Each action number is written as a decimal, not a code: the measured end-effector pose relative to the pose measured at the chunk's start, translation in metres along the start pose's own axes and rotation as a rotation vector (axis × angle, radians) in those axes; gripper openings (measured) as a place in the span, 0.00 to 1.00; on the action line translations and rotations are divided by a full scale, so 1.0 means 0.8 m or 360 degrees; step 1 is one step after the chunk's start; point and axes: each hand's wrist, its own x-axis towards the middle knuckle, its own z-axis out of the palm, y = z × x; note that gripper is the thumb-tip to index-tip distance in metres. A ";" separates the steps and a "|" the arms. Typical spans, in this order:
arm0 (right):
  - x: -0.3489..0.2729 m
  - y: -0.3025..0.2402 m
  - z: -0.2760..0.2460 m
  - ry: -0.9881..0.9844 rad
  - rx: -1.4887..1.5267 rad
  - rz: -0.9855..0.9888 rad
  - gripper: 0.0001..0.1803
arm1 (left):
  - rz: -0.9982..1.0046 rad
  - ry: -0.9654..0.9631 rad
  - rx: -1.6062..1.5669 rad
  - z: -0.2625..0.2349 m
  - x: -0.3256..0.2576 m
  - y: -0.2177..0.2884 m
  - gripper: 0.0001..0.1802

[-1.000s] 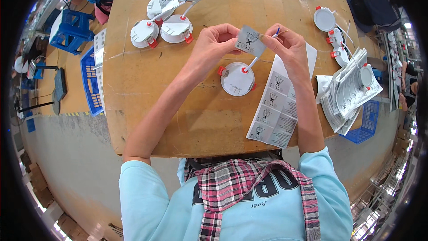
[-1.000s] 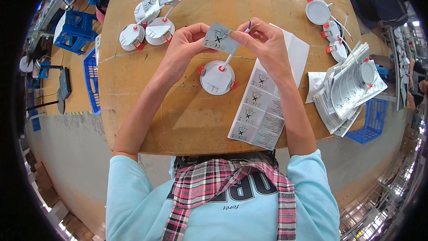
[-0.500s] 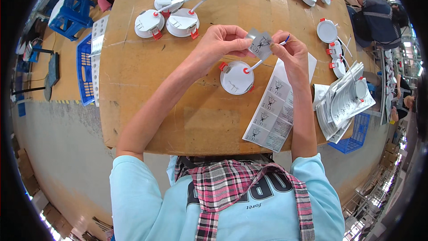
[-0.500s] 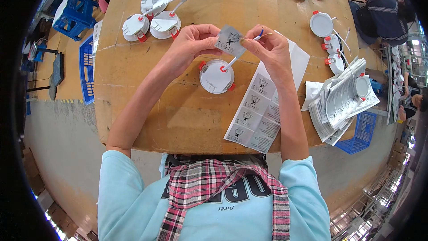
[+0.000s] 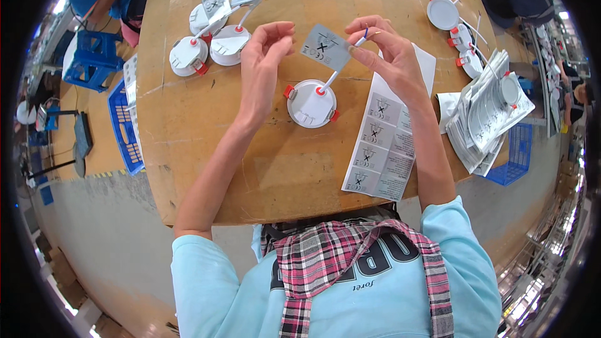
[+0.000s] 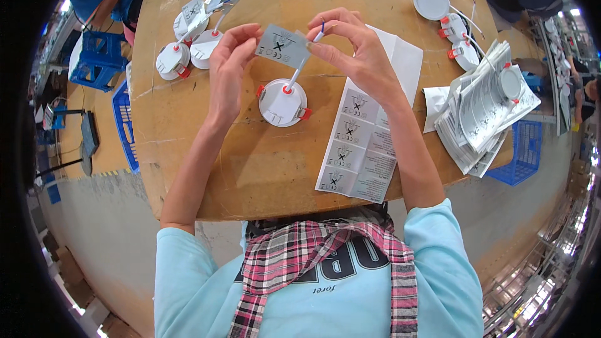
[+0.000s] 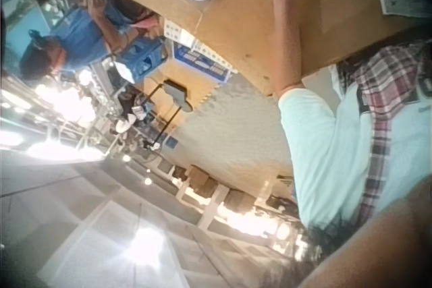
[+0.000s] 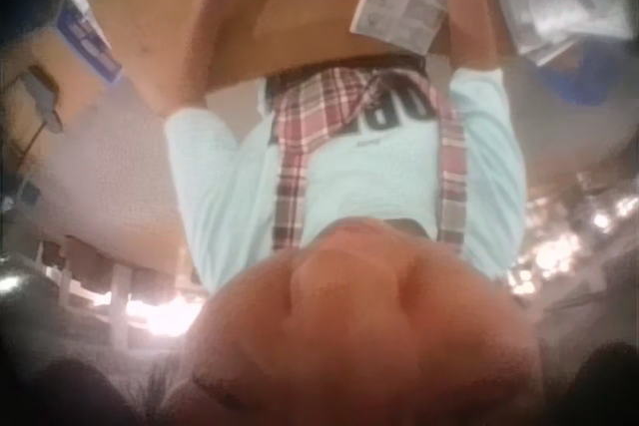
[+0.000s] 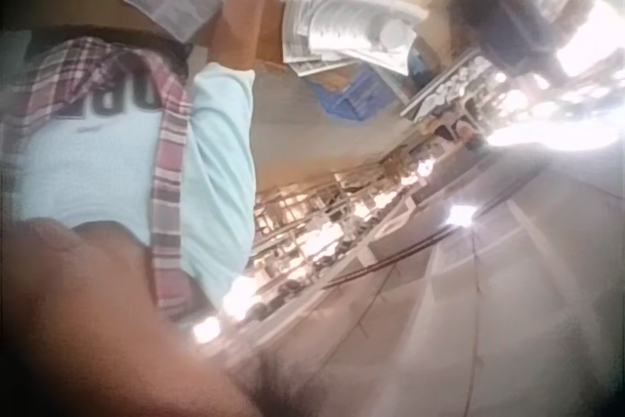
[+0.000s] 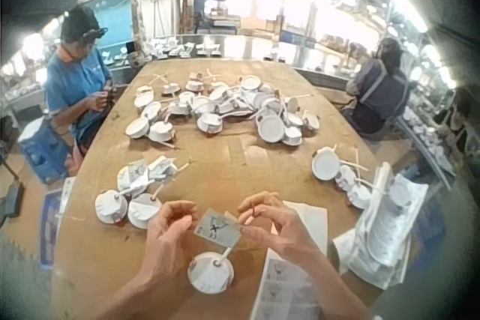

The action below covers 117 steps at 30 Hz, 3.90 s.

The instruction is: Assembling individual LED lighting fixtures by applying adhesive labels and organizing wiring.

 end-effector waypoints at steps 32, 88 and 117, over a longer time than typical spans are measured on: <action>-0.006 0.024 -0.002 0.0045 0.0169 0.0449 0.17 | -0.0263 -0.0481 0.0186 0.027 -0.039 -0.003 0.10; -0.015 -0.041 -0.011 -0.0269 0.0094 0.0537 0.12 | 0.0145 -0.0584 0.0931 0.034 0.031 0.095 0.33; -0.010 0.008 0.005 0.0204 0.0005 0.0614 0.18 | -0.0393 -0.0699 0.0499 0.010 0.049 0.031 0.12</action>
